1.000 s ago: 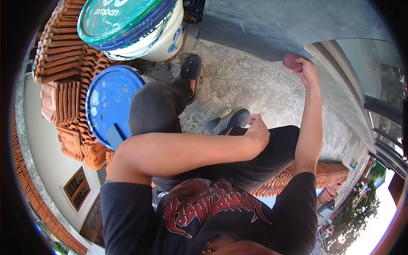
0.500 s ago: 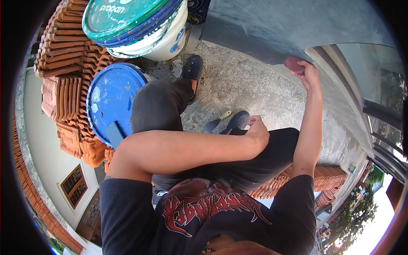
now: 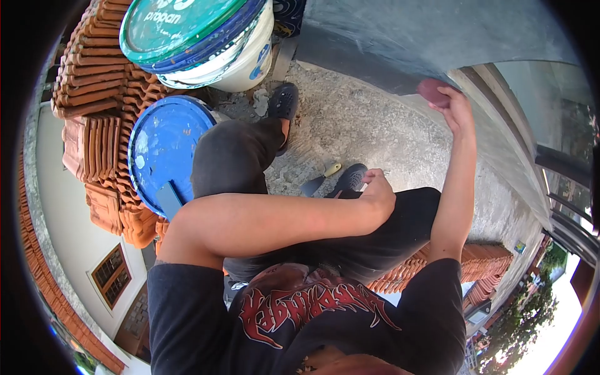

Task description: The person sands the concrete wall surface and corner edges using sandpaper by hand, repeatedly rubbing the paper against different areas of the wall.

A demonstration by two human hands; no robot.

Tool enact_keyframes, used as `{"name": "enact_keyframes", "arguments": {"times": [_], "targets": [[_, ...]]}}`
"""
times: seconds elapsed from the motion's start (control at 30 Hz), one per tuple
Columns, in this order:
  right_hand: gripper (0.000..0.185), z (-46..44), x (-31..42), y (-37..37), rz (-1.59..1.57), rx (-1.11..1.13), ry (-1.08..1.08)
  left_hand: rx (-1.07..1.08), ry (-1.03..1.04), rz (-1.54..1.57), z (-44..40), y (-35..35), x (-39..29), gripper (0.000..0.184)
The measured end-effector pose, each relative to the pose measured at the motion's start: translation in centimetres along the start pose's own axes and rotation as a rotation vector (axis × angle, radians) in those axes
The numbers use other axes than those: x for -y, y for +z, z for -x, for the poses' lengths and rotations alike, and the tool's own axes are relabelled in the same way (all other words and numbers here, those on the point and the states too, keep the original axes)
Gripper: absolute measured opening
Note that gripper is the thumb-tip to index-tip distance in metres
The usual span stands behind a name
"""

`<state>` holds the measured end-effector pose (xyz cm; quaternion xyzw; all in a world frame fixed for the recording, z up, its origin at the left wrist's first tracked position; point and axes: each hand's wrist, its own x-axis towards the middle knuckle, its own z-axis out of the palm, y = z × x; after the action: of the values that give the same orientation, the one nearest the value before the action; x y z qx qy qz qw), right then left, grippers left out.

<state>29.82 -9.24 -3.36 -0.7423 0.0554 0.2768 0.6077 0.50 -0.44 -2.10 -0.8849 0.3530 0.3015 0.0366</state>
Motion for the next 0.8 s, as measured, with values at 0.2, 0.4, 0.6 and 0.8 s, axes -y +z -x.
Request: {"name": "enact_keyframes", "arguments": {"times": [0.2, 0.4, 0.6, 0.8], "targets": [[0.031, 0.5, -0.8, 0.5, -0.039, -0.023, -0.015, -0.040, -0.007, 0.010, 0.3, 0.1, -0.7, 0.030], [0.027, -0.3, -0.4, -0.7, -0.121, 0.025, 0.004, 0.003, 0.020, 0.009, -0.1, 0.2, -0.1, 0.031], [0.036, -0.7, -1.7, -1.3, -0.126, 0.167, 0.033, -0.009, -0.232, -0.036, -5.8, 2.0, -4.0, 0.033], [0.037, -6.0, -4.3, -3.9, -0.110, 0.097, 0.074, 0.084, -0.310, 0.038, -12.7, 2.3, -2.7, 0.036]]}}
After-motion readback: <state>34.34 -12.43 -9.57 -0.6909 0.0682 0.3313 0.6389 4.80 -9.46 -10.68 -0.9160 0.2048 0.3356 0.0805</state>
